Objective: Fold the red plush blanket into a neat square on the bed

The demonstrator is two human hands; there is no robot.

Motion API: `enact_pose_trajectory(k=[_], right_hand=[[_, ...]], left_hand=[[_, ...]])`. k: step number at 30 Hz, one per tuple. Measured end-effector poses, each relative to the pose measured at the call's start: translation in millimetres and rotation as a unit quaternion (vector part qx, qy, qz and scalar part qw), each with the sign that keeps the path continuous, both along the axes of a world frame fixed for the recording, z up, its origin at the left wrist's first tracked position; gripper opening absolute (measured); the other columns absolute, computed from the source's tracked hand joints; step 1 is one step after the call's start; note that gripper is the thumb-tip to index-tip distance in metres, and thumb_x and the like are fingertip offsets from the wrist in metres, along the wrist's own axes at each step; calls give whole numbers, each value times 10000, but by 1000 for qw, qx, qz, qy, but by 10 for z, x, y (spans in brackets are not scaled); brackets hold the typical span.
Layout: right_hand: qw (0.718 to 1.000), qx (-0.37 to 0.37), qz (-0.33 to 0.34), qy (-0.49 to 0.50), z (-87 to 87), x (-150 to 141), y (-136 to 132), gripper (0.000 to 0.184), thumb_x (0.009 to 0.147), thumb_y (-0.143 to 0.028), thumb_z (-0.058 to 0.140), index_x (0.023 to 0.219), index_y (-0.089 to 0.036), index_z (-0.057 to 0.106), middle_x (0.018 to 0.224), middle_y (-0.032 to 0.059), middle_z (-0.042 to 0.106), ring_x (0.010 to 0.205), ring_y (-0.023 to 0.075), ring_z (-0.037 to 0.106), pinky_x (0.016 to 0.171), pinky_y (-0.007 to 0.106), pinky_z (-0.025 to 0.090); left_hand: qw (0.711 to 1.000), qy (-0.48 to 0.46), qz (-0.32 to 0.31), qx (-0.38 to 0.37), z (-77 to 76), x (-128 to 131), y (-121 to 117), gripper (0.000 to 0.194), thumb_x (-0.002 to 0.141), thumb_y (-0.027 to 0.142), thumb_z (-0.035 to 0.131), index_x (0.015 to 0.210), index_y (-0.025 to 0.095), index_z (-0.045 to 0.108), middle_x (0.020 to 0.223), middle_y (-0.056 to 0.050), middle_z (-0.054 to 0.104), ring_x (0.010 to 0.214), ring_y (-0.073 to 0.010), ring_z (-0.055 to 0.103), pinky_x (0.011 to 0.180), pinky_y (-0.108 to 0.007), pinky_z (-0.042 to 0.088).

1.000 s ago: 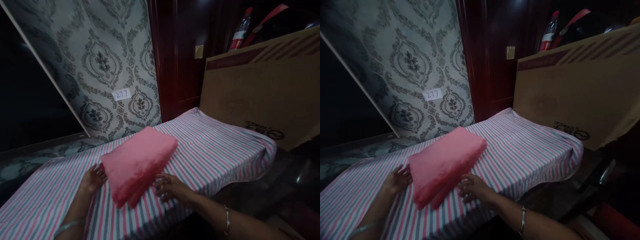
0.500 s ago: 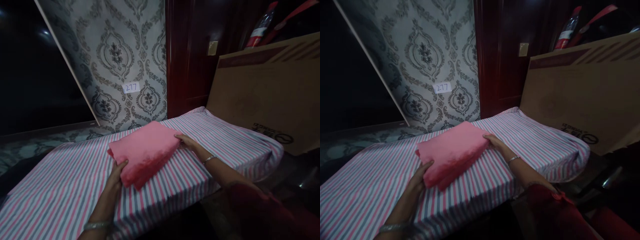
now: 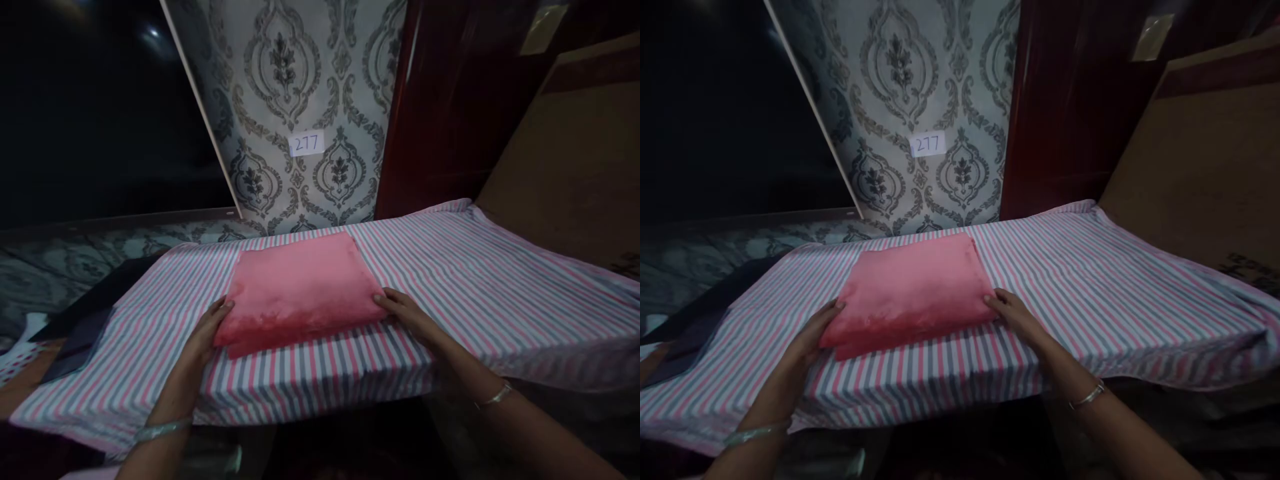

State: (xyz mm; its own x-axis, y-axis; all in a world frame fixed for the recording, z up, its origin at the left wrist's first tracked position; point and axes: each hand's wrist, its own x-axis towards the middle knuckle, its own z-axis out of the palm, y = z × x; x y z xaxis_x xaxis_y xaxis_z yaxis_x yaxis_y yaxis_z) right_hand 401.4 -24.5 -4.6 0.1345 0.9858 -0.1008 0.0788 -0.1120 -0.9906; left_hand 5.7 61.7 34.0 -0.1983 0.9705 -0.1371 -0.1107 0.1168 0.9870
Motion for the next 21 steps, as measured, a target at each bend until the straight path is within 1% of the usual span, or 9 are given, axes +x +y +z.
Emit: enact_pose_trajectory(k=[3,4,6,9,11,13,17,19,21], right_hand=[[993,43,-19,-104,29,70,77,410,715,-628,626,749,-220,607,713,24,583,676,187,517,587,287,417],[992,49,-20,-114,52,73,106,410,708,-624,630,768,-219,614,735,26,597,702,195,527,614,293,421],[994,44,-7,-98,112,51,159,417,688,-607,644,823,-213,618,779,30,622,724,200,539,640,298,422],[995,63,-14,-75,214,-1,217,375,660,-565,660,763,-213,579,716,14,582,673,179,509,610,286,397],[989,110,-53,-80,246,-12,234,327,667,-525,654,722,-219,554,670,-6,530,644,161,477,593,274,376],[985,129,-82,-76,208,4,228,296,668,-496,649,717,-221,551,657,-16,512,629,153,464,584,268,365],[995,42,-63,-66,-31,79,173,328,638,-520,651,727,-215,570,653,-5,550,621,169,494,575,279,371],[997,22,-45,-63,-128,116,143,360,651,-544,648,765,-208,584,705,6,590,656,180,524,601,284,390],[997,24,-33,-69,-159,136,112,384,669,-564,654,778,-202,589,737,9,603,688,181,536,626,285,404]], left_hand=[[992,92,27,76,-68,-42,-260,568,650,384,797,1171,224,638,1020,-34,651,953,-213,629,842,-306,513],[985,131,27,108,-72,-49,-340,579,638,394,803,1172,239,641,1060,-36,639,998,-226,613,869,-309,503],[966,205,-11,160,-71,-49,-458,595,587,356,831,1147,249,661,1153,-55,622,1113,-272,566,972,-345,460],[920,317,-71,220,-104,-41,-512,485,618,310,782,1090,246,693,1144,-80,617,1161,-311,526,1065,-402,384],[889,380,-62,247,-162,-46,-497,356,700,311,689,1048,242,701,1054,-87,616,1091,-312,546,1035,-424,402],[873,406,-41,266,-232,-54,-481,283,736,295,628,1004,238,702,1003,-91,611,1034,-306,560,998,-423,425],[896,359,-74,252,-322,-69,-513,265,704,288,663,961,236,707,988,-85,632,997,-289,586,978,-397,446],[921,307,-70,228,-321,-90,-557,337,679,327,727,1005,241,705,1051,-76,638,1048,-278,582,1001,-371,437],[957,226,-34,178,-292,-124,-597,494,654,421,779,1104,247,674,1117,-63,635,1057,-262,591,961,-344,463]])
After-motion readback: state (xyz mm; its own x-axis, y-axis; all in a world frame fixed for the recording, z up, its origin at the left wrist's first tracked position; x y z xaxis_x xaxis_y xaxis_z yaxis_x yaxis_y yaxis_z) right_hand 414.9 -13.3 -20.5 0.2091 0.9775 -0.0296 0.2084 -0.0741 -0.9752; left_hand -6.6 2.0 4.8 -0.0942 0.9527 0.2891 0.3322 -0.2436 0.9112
